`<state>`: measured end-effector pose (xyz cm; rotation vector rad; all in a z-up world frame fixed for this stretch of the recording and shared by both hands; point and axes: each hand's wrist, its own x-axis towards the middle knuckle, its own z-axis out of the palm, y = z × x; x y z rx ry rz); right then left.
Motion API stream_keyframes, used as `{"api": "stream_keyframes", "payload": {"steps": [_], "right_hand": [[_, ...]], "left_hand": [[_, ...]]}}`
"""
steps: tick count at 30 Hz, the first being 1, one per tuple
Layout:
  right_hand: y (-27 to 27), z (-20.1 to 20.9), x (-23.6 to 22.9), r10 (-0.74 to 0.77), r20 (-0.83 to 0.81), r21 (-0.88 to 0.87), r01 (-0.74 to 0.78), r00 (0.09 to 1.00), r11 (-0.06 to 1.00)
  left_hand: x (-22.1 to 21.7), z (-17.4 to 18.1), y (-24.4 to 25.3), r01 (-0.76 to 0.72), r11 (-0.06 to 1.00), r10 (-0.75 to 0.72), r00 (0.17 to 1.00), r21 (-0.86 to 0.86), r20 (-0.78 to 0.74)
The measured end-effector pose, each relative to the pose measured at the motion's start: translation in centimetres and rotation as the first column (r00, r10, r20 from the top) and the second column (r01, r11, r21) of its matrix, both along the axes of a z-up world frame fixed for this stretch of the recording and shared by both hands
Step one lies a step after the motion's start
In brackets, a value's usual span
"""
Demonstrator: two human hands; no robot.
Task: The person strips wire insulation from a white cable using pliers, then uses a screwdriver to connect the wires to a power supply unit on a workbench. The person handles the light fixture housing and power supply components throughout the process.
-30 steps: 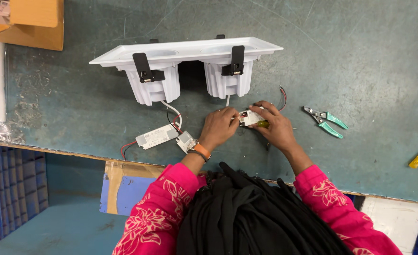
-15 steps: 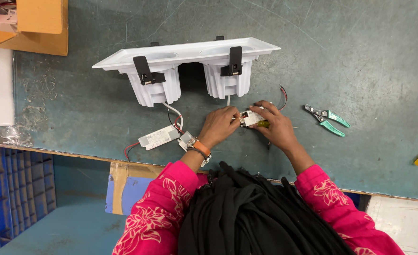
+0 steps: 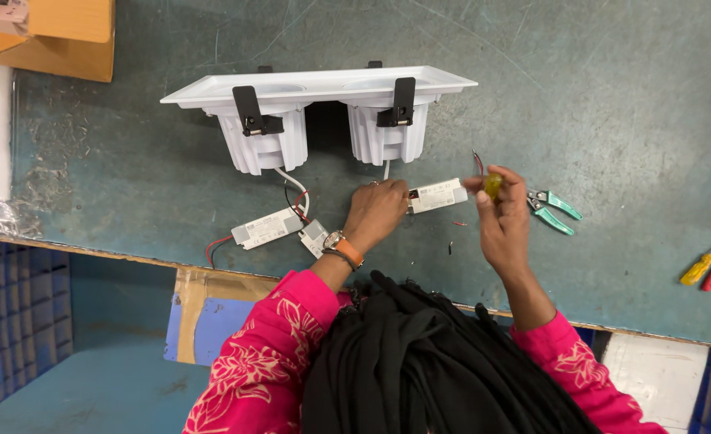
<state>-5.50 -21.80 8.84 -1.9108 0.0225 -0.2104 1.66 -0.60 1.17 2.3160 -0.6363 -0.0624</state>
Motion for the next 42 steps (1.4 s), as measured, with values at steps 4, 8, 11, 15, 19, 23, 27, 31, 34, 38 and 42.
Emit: {"api": "stream_keyframes", "payload": {"steps": [4, 8, 11, 15, 19, 23, 27, 31, 34, 38, 42], "right_hand": [[0.8, 0.8, 0.7, -0.012, 0.119, 0.209, -0.013, 0.993, 0.978], [2.2, 0.6, 0.9, 0.027, 0.121, 0.125, -0.043, 0.992, 0.991], [3.2, -0.2, 1.2, 0.044, 0.117, -0.084, -0.034, 0.992, 0.996], [3.5, -0.6, 1.6, 0.045, 0.110, -0.219, -0.020, 0.993, 0.976], [3.3, -0.3, 2.0, 0.163, 0.056, -0.174, -0.151, 0.985, 0.973], [3.4, -0.2, 2.1, 0.188, 0.085, -0.179, -0.170, 0.979, 0.969], [3.5, -0.6, 2.0, 0.201, 0.116, -0.207, -0.174, 0.973, 0.963], [3.2, -1.1, 2.1, 0.193, 0.136, -0.213, -0.161, 0.972, 0.964], [3.2, -1.6, 2.2, 0.152, 0.134, -0.239, -0.117, 0.979, 0.964], [3.4, -2.2, 2.1, 0.115, 0.182, -0.244, -0.069, 0.977, 0.967], [3.4, -2.5, 2.2, 0.112, 0.193, -0.231, -0.065, 0.975, 0.971]], "left_hand": [[-0.3, 0.0, -0.3, -0.014, 0.998, 0.012, 0.999, 0.063, 0.038], [0.0, -0.1, -0.6, -0.012, 0.998, 0.013, 1.000, 0.065, -0.025], [0.3, 0.0, -0.7, -0.025, 0.999, 0.029, 0.997, 0.048, -0.069], [0.5, 0.1, -0.5, -0.041, 0.999, 0.041, 0.994, 0.002, -0.105], [0.9, 0.4, -0.4, -0.029, 1.000, 0.029, 0.984, 0.001, -0.178], [1.3, 0.5, -0.4, -0.025, 0.999, 0.034, 0.974, 0.040, -0.225], [1.4, 0.4, -0.3, -0.015, 0.998, 0.027, 0.973, 0.053, -0.228], [1.4, 0.4, -0.4, -0.014, 0.999, 0.023, 0.973, 0.042, -0.229], [1.4, 0.4, -0.4, -0.014, 0.999, 0.024, 0.973, 0.043, -0.228], [1.3, 0.4, -0.3, -0.014, 0.999, 0.021, 0.977, 0.035, -0.210], [1.3, 0.5, -0.3, -0.007, 0.999, 0.014, 0.976, 0.033, -0.218]]}}
